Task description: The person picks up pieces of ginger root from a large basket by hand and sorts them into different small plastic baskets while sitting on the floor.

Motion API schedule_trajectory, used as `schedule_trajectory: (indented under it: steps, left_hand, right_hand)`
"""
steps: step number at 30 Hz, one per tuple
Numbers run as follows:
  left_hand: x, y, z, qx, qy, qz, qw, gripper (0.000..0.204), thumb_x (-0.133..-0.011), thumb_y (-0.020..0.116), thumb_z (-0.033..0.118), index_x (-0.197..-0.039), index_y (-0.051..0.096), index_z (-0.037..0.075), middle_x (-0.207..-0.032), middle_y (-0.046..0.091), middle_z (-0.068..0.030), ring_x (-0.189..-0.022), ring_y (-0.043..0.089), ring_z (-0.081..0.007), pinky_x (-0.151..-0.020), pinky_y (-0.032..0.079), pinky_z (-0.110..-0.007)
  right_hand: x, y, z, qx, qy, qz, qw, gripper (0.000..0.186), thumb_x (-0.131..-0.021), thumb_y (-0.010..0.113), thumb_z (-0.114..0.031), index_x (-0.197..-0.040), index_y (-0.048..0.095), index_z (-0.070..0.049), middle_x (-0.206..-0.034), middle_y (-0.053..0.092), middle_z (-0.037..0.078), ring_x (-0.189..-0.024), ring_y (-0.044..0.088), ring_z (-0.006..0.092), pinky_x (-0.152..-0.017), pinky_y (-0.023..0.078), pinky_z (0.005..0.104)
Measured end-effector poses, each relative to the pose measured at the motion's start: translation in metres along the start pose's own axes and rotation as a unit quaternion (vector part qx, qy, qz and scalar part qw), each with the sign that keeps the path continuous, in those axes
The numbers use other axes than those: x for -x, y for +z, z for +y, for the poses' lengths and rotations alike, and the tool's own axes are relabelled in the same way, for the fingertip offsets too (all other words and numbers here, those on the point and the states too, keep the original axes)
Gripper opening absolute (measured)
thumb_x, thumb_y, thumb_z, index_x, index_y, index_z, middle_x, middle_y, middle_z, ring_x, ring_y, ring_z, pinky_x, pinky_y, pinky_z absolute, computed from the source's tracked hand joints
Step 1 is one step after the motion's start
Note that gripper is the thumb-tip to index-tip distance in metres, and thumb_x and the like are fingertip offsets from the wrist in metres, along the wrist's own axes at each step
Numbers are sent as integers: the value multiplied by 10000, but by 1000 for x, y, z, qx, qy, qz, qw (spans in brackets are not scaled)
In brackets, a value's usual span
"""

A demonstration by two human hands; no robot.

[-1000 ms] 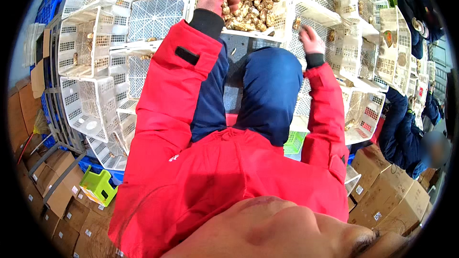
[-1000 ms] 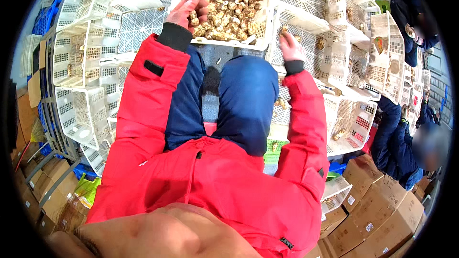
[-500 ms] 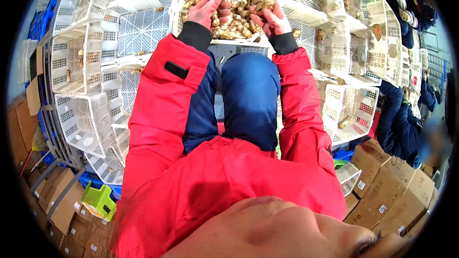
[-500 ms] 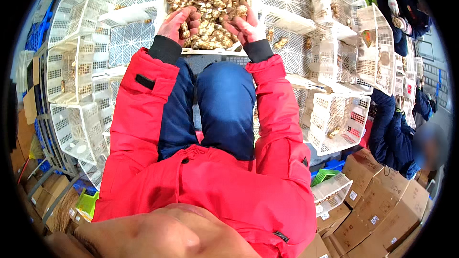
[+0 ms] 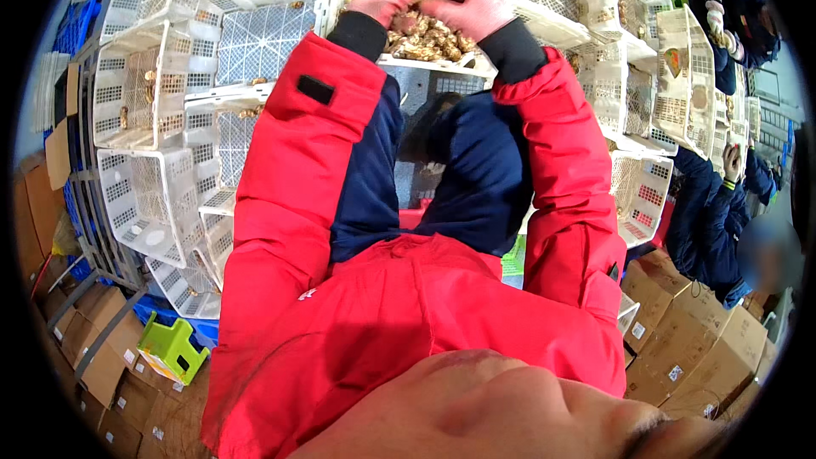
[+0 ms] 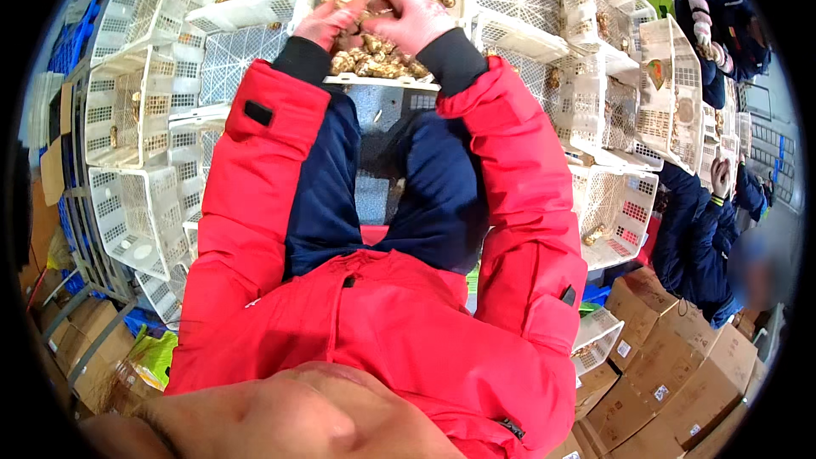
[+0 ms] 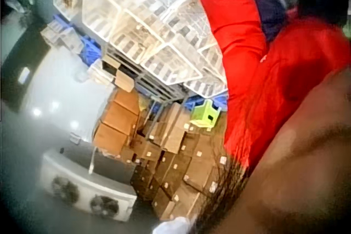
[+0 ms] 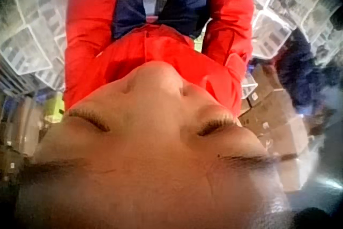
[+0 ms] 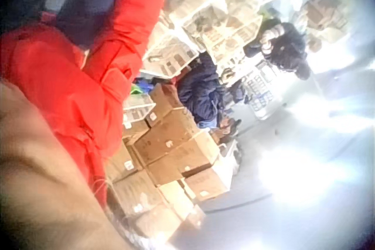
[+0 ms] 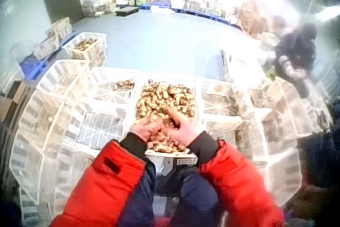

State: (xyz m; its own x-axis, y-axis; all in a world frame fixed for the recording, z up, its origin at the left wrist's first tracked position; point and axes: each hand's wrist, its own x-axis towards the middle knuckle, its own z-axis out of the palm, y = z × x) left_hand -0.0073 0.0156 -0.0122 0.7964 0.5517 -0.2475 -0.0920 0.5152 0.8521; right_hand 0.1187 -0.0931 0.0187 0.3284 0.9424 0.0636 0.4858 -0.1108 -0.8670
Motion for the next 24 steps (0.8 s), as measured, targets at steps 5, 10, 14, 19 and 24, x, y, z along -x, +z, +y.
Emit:
schedule_trajectory:
  steps: [5, 10, 14, 19, 24]
  left_hand:
    - [13, -100, 20, 25, -49, 65, 996, 307, -786, 530, 265, -973, 485, 25, -906, 558, -86, -704, 556, -120, -485, 456, -214]
    - [136, -273, -96, -128, -221, 269, 929, 502, -705, 555, 469, -947, 517, 31, -756, 568, -53, -574, 523, -120, -448, 420, -214]
    - [233, -357, -184, -241, -384, 436, 777, 809, -570, 626, 568, -1075, 460, -41, -941, 550, -130, -816, 534, -230, -674, 443, -312]
    - [97, -288, -85, -254, -232, 201, 917, 368, -762, 540, 274, -1036, 474, 37, -755, 587, -57, -652, 563, -115, -361, 343, -213]
    - [26, -95, 45, -99, -165, -2, 981, 422, -813, 440, 360, -1109, 429, 59, -1001, 548, -80, -753, 571, -151, -375, 381, -201]
  right_hand:
    - [-36, -36, 139, 86, 209, 119, 967, 209, -783, 468, -93, -977, 520, -38, -717, 562, 43, -608, 539, 111, -509, 438, 226]
    - [-23, 34, 174, 381, 426, 37, 819, 605, -675, 516, -471, -1080, 472, -24, -1120, 464, 167, -1043, 440, 286, -889, 330, 347]
    - [-43, 56, 184, 398, 440, 91, 800, 521, -658, 556, -411, -1007, 517, -26, -1056, 513, 144, -1000, 473, 280, -854, 363, 335]
    - [-33, -20, 231, 100, 374, 197, 901, 419, -635, 608, -372, -970, 544, -128, -861, 598, 89, -746, 581, 197, -711, 437, 298]
    - [-42, -17, 58, -346, 127, 108, 923, 383, -735, 575, -81, -1086, 424, -49, -907, 543, 79, -750, 570, 187, -639, 482, 279]
